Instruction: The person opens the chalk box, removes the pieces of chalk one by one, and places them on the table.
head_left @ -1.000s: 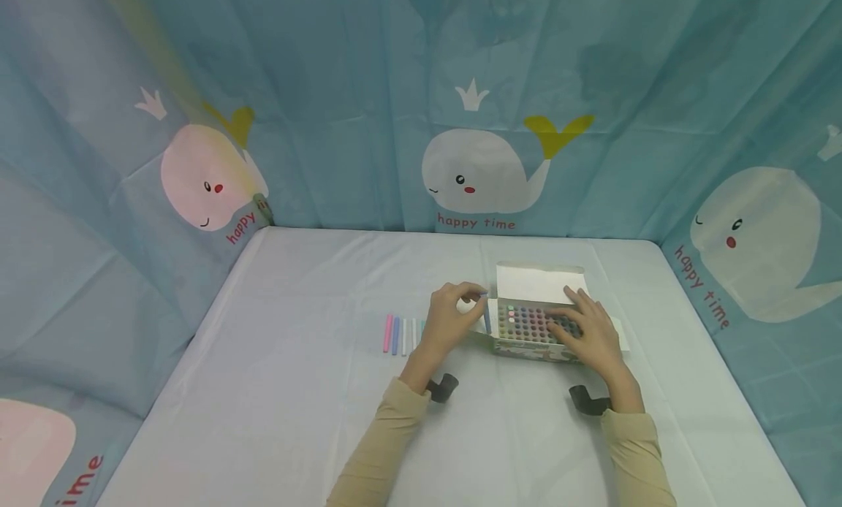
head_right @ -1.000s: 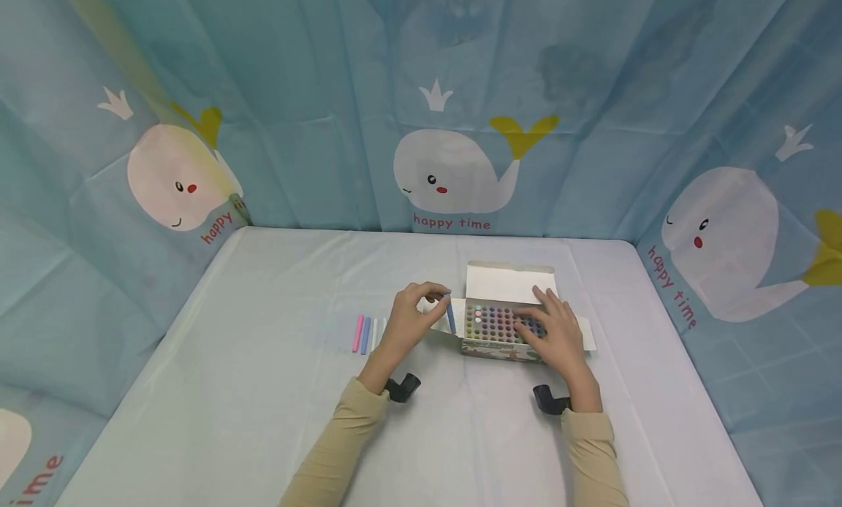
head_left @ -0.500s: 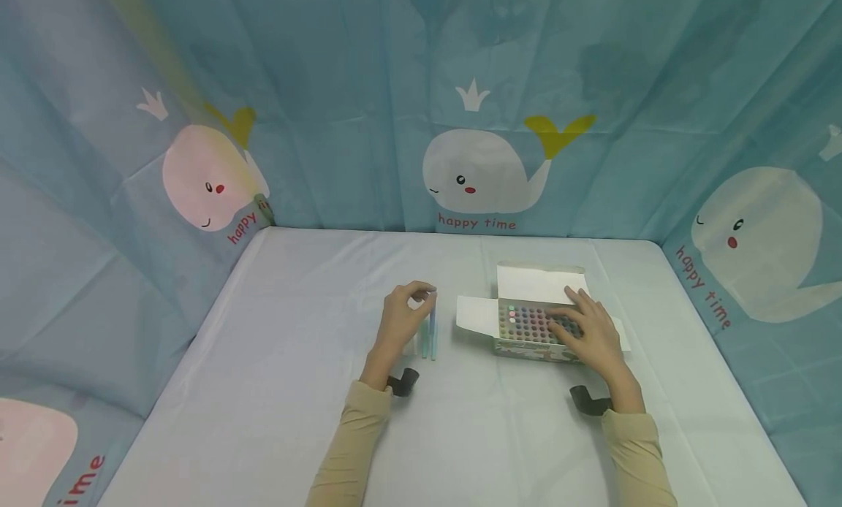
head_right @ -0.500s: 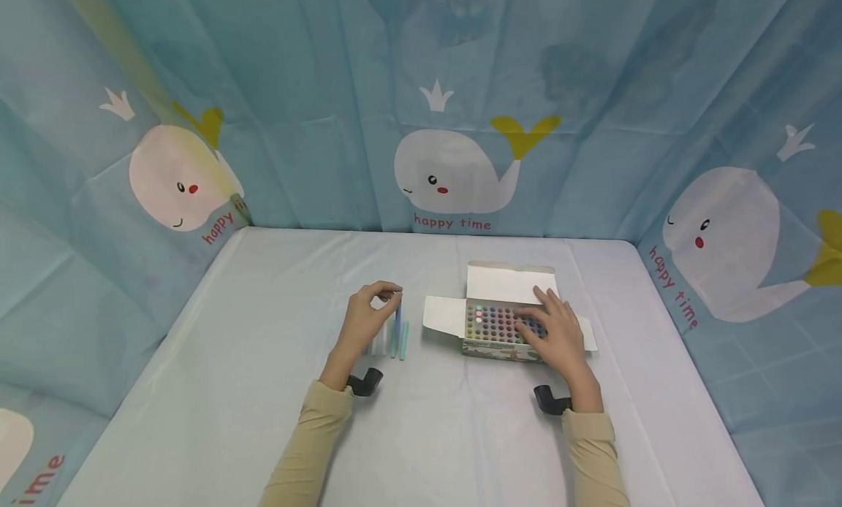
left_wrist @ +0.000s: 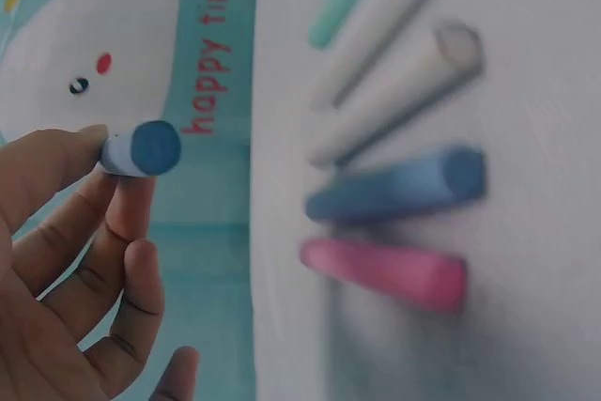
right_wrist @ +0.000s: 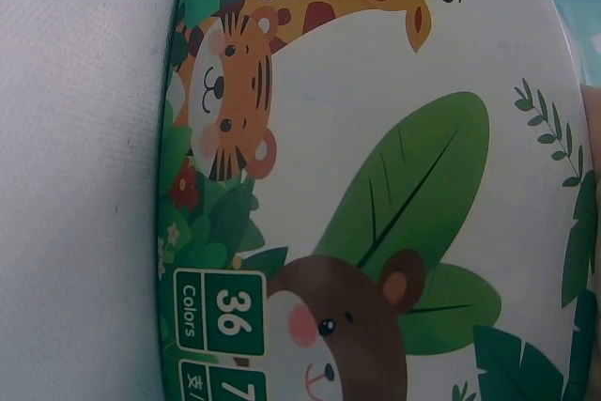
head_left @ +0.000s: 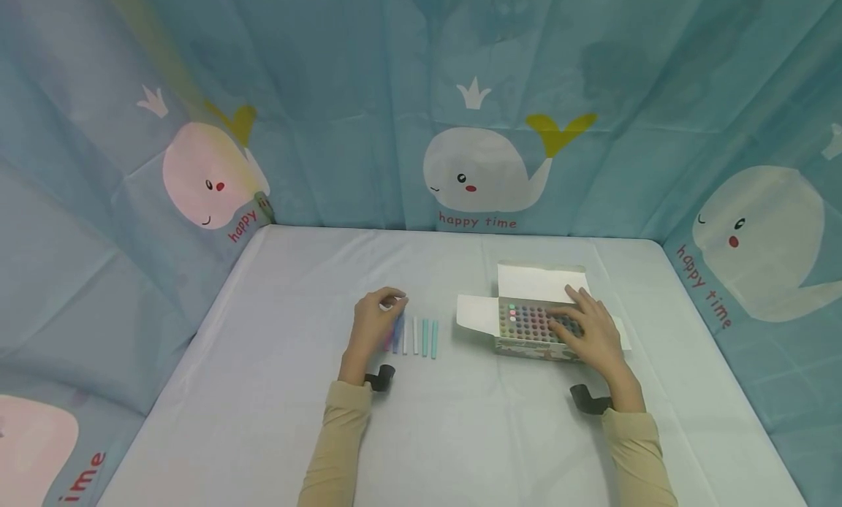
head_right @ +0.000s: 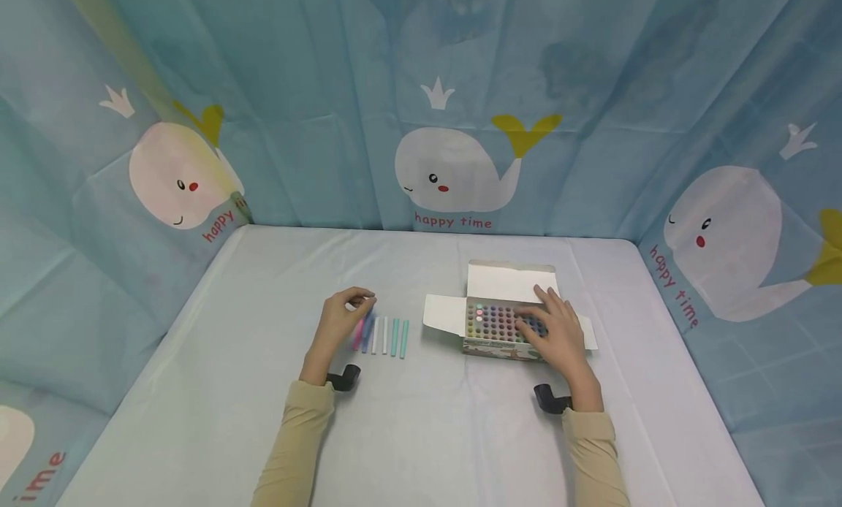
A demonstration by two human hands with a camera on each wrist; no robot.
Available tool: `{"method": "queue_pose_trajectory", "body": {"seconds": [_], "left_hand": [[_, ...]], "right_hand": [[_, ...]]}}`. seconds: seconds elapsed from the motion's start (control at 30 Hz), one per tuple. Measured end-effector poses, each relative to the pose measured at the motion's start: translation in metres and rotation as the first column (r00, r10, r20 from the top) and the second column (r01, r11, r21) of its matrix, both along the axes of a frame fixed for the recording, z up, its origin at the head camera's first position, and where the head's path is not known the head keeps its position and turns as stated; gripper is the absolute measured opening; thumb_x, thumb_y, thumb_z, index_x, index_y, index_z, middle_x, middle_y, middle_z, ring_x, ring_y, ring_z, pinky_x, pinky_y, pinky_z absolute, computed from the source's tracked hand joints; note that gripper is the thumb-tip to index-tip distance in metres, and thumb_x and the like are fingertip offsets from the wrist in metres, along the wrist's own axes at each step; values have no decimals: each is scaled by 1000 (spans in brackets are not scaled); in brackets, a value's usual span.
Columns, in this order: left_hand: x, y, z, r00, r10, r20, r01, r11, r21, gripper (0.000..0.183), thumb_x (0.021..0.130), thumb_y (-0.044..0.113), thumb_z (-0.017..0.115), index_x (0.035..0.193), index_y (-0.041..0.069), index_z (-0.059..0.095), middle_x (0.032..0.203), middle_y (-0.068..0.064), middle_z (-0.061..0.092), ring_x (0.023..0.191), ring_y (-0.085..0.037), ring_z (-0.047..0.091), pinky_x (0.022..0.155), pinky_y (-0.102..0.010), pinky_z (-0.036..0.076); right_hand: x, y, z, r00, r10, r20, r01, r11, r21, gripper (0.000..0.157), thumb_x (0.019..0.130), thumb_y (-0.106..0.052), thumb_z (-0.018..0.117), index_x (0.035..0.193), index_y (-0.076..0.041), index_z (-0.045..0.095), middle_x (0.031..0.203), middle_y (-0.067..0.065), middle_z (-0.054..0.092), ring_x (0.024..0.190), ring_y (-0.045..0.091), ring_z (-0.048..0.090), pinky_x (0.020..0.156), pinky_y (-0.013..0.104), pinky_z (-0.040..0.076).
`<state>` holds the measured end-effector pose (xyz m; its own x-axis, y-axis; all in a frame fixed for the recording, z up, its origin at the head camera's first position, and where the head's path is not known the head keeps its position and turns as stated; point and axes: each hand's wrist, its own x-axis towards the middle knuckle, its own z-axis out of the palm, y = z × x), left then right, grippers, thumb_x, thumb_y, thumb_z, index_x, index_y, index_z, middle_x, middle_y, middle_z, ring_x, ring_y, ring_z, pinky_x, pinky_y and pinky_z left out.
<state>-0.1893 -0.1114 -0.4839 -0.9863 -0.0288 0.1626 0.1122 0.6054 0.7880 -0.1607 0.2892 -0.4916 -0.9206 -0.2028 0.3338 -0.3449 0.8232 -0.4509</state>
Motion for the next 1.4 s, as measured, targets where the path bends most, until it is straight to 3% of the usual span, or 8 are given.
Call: {"method": "queue_pose_trajectory", "body": {"seconds": [0.23,0.53,0.7,1.03,1.4], "left_hand": [[-2,-15,-11,993,63,98,-56,996,-76,21,86,31,66,98,14,70,85,-3,68,78,-18,63,75,-37,50],[0,-26,-17,986,130,103,-107,974,-199,22,84,29,67,95,10,71,84,-7,70,81,-25,63,85,-48,39],[0,-28,-18,983,155,103,-125,959,-256,22,82,28,68,92,9,71,76,-5,68,72,-22,60,79,-45,40],[2,-27,-19,982,169,89,-136,946,-296,18,82,27,68,89,10,72,69,-2,65,65,-20,55,78,-45,38],[-1,-23,-18,985,164,47,-146,954,-264,18,83,26,67,93,12,72,76,-4,67,72,-22,59,81,-48,37]], "right_hand": [[-1,0,0,1000,1,-3,-1,1000,3,31,84,-33,66,108,-13,66,144,20,36,136,40,23,111,57,9],[-2,1,0,1000,11,-13,-11,1000,-8,31,84,-32,67,109,-15,66,144,20,36,136,41,23,111,57,9],[-3,1,0,1000,9,-19,-9,1000,-12,30,84,-31,67,108,-14,67,144,20,36,135,41,24,110,58,10],[-2,1,0,1000,5,-13,-5,1000,-11,30,84,-31,67,108,-14,67,144,20,36,135,41,24,110,58,10],[-1,0,0,1000,1,0,-1,1000,-15,29,84,-31,67,108,-14,67,144,20,35,136,41,23,110,58,9]]}}
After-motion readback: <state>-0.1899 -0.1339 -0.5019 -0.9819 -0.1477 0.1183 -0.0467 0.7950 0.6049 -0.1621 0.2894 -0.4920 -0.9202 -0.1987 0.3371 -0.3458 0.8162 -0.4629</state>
